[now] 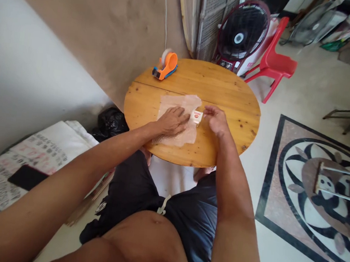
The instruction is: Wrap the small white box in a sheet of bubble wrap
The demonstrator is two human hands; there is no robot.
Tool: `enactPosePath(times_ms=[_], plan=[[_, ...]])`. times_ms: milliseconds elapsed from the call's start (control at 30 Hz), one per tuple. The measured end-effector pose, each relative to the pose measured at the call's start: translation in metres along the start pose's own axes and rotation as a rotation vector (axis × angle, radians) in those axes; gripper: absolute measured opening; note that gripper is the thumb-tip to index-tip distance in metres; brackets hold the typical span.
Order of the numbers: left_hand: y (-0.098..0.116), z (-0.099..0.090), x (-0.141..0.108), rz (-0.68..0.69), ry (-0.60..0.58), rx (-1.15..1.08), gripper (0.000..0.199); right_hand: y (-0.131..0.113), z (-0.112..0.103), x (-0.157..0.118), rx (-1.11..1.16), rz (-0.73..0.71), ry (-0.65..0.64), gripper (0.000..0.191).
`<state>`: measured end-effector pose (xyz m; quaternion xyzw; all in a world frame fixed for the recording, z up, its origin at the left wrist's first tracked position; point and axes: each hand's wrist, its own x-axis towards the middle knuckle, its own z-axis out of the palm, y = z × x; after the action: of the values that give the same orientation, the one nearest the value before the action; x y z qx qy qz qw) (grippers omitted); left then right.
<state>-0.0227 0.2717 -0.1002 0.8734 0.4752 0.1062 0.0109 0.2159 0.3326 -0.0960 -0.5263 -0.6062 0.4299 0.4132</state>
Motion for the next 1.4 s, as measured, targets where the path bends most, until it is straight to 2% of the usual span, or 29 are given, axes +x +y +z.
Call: enactPosePath(times_ms=[100,200,333,433,500,633,667,733,767,833,867,933,1000,1133,1233,1400], plan=[[0.002,0.003,-0.003,0.01,-0.01,0.005,0.068,0.005,-0.003,-0.014,0.036,-0.053,-0.168,0.059],[0.002,0.004,-0.003,0.007,-0.023,0.002,0.072,0.003,-0.001,-0.016,-0.097,-0.101,-0.235,0.068],[0.003,0.001,-0.004,0.001,-0.035,-0.004,0.074,-0.005,0.005,-0.023,-0.339,-0.237,-0.255,0.071],[0.005,-0.003,-0.004,-0.009,-0.052,-0.007,0.073,-0.008,0.007,-0.033,-0.443,-0.277,-0.194,0.058],[0.006,-0.005,-0.004,-0.018,-0.074,-0.012,0.076,-0.006,0.003,-0.037,-0.455,-0.249,-0.137,0.049],[0.009,-0.008,-0.003,-0.022,-0.145,-0.037,0.088,-0.007,-0.022,-0.039,-0.249,-0.08,0.002,0.048],[0.009,-0.008,-0.002,-0.026,-0.158,-0.044,0.091,-0.011,-0.03,-0.04,-0.172,-0.033,0.034,0.05],[0.011,-0.007,0.0,-0.042,-0.172,-0.056,0.095,-0.028,-0.042,-0.042,-0.018,-0.026,0.073,0.054],[0.012,-0.007,0.002,-0.054,-0.177,-0.058,0.096,-0.038,-0.044,-0.043,0.048,-0.068,0.06,0.055],[0.015,-0.006,0.005,-0.078,-0.183,-0.055,0.1,-0.06,-0.04,-0.048,0.113,-0.191,-0.056,0.056],[0.016,-0.006,0.007,-0.087,-0.188,-0.051,0.103,-0.069,-0.033,-0.051,0.14,-0.244,-0.096,0.059],[0.017,-0.005,0.011,-0.096,-0.2,-0.045,0.108,-0.076,-0.013,-0.055,0.186,-0.264,-0.169,0.069],[0.017,-0.003,0.014,-0.096,-0.221,-0.051,0.112,-0.067,0.009,-0.058,0.2,-0.222,-0.219,0.076],[0.011,0.001,0.016,-0.112,-0.238,-0.14,0.117,-0.026,0.039,-0.061,0.274,-0.139,-0.235,0.077],[0.006,0.0,0.014,-0.12,-0.211,-0.213,0.122,-0.004,0.044,-0.062,0.285,-0.103,-0.206,0.079],[-0.01,-0.012,0.0,-0.021,-0.225,-0.202,0.122,0.004,0.039,-0.064,0.191,-0.133,-0.2,0.08]])
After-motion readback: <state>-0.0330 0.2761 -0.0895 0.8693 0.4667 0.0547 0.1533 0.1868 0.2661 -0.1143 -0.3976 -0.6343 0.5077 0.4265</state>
